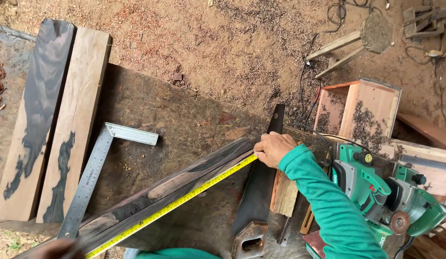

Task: The recorder is measuring and marking wood planks using a square, a pencil, and a tape measure on a workbench.

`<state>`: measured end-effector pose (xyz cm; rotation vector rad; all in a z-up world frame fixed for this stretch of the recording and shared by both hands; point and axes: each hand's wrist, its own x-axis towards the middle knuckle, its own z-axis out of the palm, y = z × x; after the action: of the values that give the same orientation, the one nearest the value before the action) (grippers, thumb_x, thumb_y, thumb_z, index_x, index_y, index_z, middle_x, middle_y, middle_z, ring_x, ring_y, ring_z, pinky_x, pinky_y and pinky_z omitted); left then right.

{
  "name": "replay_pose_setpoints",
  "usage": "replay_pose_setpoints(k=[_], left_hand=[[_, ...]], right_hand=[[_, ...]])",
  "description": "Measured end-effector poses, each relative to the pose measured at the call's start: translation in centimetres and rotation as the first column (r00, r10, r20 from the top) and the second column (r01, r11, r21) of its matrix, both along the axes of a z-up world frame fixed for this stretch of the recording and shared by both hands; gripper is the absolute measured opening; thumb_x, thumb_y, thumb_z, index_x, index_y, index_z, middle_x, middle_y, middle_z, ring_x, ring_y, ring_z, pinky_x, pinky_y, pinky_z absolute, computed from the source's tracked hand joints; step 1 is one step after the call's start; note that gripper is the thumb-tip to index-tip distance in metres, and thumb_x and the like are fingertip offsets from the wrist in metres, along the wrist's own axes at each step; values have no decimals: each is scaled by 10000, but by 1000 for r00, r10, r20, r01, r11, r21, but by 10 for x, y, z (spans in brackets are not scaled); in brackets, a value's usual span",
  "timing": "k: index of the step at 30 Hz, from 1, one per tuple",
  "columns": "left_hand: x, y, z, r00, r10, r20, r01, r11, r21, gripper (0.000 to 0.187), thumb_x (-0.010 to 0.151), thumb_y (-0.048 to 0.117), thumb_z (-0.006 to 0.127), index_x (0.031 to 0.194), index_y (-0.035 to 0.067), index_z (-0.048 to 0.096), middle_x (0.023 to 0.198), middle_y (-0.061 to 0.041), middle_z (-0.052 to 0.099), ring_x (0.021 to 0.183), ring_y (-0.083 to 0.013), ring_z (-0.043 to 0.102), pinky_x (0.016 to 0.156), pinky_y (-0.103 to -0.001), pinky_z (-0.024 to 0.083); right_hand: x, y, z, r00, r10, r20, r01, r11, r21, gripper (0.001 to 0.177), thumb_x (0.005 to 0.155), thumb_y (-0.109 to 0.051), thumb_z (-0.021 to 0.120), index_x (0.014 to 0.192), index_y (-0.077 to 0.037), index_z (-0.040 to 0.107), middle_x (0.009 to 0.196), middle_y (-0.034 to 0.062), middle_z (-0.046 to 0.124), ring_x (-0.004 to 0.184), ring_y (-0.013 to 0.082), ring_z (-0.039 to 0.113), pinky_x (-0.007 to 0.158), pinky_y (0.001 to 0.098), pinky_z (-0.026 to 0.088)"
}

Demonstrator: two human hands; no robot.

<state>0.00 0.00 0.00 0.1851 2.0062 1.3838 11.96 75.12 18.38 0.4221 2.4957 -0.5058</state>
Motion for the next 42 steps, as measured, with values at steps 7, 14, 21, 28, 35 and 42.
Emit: replay_pose_setpoints(k=[7,14,21,28,35,42], left_hand=[[8,431,233,953,-301,-9,295,927,233,233,975,123,606,1169,11,672,1017,-68,737,970,-117,684,875,-261,536],[27,483,181,957,-288,32,286,957,57,173,926,132,739,997,0,654,832,-72,683,785,-119,625,706,-290,536],[24,491,179,948,-317,-37,318,948,10,126,906,101,704,998,20,675,837,-58,759,794,-91,700,712,-277,564],[24,494,178,946,-318,-61,320,947,24,110,903,73,696,986,10,662,869,-56,762,811,-99,707,716,-280,575],[25,492,173,957,-289,12,289,957,-24,94,912,67,702,984,13,677,816,-73,736,763,-100,652,676,-281,551],[24,485,192,959,-226,-170,240,968,70,112,948,42,663,1058,19,671,914,-78,735,858,-122,683,776,-273,557]], right_hand=[[4,-3,0,1000,-24,-9,24,1000,-1,201,870,-368,640,936,-261,796,904,58,662,991,306,641,812,542,517],[8,-3,-6,998,-59,-14,58,998,-16,195,873,-378,639,930,-274,793,894,45,661,994,293,626,805,535,503],[9,-2,-10,999,-46,-2,46,999,-7,182,886,-358,618,907,-278,779,899,41,654,997,286,622,802,525,506],[11,-3,-13,999,-44,-20,44,999,1,174,878,-369,638,884,-264,777,902,31,658,1004,277,623,804,516,508],[9,-1,-12,998,-58,-18,58,998,-7,173,874,-373,651,890,-260,781,902,41,666,996,286,631,796,512,517],[7,-1,-7,999,-32,-16,32,999,-3,186,884,-370,640,894,-247,779,903,53,674,993,297,638,792,510,530]])
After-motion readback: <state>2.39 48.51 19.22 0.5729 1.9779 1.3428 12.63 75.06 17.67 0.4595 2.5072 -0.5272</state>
